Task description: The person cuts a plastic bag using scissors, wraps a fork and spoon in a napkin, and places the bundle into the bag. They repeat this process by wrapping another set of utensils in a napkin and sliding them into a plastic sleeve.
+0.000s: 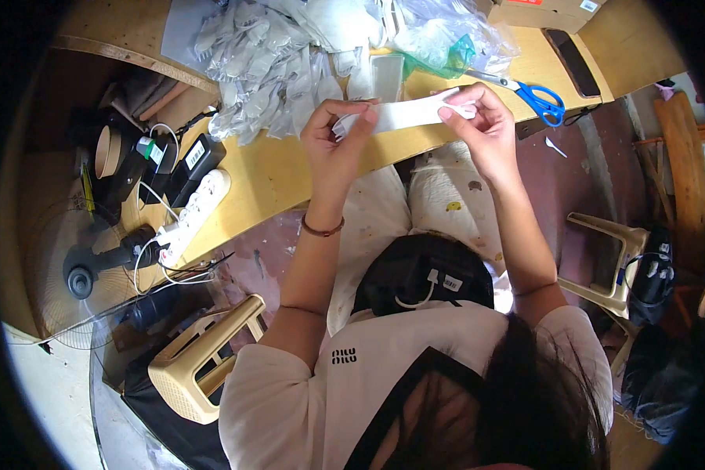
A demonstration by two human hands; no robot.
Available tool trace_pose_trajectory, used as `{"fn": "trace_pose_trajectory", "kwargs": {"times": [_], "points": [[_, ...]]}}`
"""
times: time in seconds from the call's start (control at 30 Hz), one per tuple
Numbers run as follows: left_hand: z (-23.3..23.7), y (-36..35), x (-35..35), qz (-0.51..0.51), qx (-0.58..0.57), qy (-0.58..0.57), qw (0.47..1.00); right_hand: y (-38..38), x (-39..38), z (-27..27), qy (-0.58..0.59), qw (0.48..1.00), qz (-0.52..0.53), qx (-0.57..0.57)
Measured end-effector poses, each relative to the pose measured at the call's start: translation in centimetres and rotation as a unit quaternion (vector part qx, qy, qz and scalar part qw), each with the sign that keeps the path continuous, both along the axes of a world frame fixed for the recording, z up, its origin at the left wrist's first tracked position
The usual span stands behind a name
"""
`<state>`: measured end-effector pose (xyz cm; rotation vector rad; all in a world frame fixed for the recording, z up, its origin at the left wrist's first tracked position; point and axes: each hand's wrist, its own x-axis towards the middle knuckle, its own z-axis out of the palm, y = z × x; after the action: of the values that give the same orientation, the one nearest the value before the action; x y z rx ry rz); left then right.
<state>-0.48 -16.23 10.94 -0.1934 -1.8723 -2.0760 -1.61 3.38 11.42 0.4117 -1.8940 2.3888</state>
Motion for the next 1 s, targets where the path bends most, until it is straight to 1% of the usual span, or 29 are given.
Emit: {"fn": "trace_pose_trajectory", "kwargs": {"times": [0.03,0.07,0.13,0.17,0.23,0.27,0.37,0.4,0.47,0.5,0.6,0.7,0.9,1.0], "points": [[-0.1,-0.1,-0.1,0.004,-0.016,-0.003,1.000,0.1,-0.1,0.3,-0.019,1.000,0.001,0.025],[-0.1,-0.2,-0.1,0.009,-0.033,-0.006,0.999,0.1,-0.2,0.3,0.009,0.999,-0.005,0.040],[0.3,-0.6,-0.2,-0.036,-0.061,-0.019,0.997,0.0,-0.6,0.4,0.064,0.995,-0.017,0.070],[0.4,-0.7,-0.3,-0.059,-0.074,-0.025,0.995,0.3,-0.6,0.9,0.110,0.981,-0.008,0.159],[0.6,-0.6,-0.3,-0.093,-0.083,-0.051,0.991,1.0,-0.7,2.2,0.197,0.923,0.009,0.331],[0.6,-0.6,-0.4,-0.110,-0.087,-0.065,0.988,0.8,-0.6,2.2,0.199,0.919,0.023,0.339],[0.3,-0.7,-0.8,-0.131,-0.119,-0.069,0.982,0.5,-0.2,2.3,0.098,0.930,0.127,0.331],[0.4,-0.6,-0.9,-0.134,-0.117,-0.067,0.982,0.4,-0.3,1.8,0.105,0.929,0.133,0.329],[0.6,-0.5,-1.0,-0.139,-0.111,-0.064,0.982,0.3,-0.1,1.9,0.065,0.928,0.136,0.339],[0.6,-0.6,-1.0,-0.136,-0.126,-0.066,0.980,0.3,0.0,1.9,0.045,0.928,0.137,0.344],[0.6,-0.8,-1.3,-0.131,-0.160,-0.060,0.976,0.1,0.2,1.9,0.076,0.927,0.122,0.347],[0.6,-1.0,-1.5,-0.127,-0.167,-0.042,0.977,0.0,0.3,1.6,0.152,0.927,0.094,0.330],[1.4,-1.0,-1.5,-0.138,-0.171,-0.057,0.974,0.3,0.3,1.3,0.126,0.934,0.108,0.318],[1.5,-1.0,-1.5,-0.145,-0.167,-0.066,0.973,0.5,0.4,1.4,0.128,0.924,0.115,0.341]]}}
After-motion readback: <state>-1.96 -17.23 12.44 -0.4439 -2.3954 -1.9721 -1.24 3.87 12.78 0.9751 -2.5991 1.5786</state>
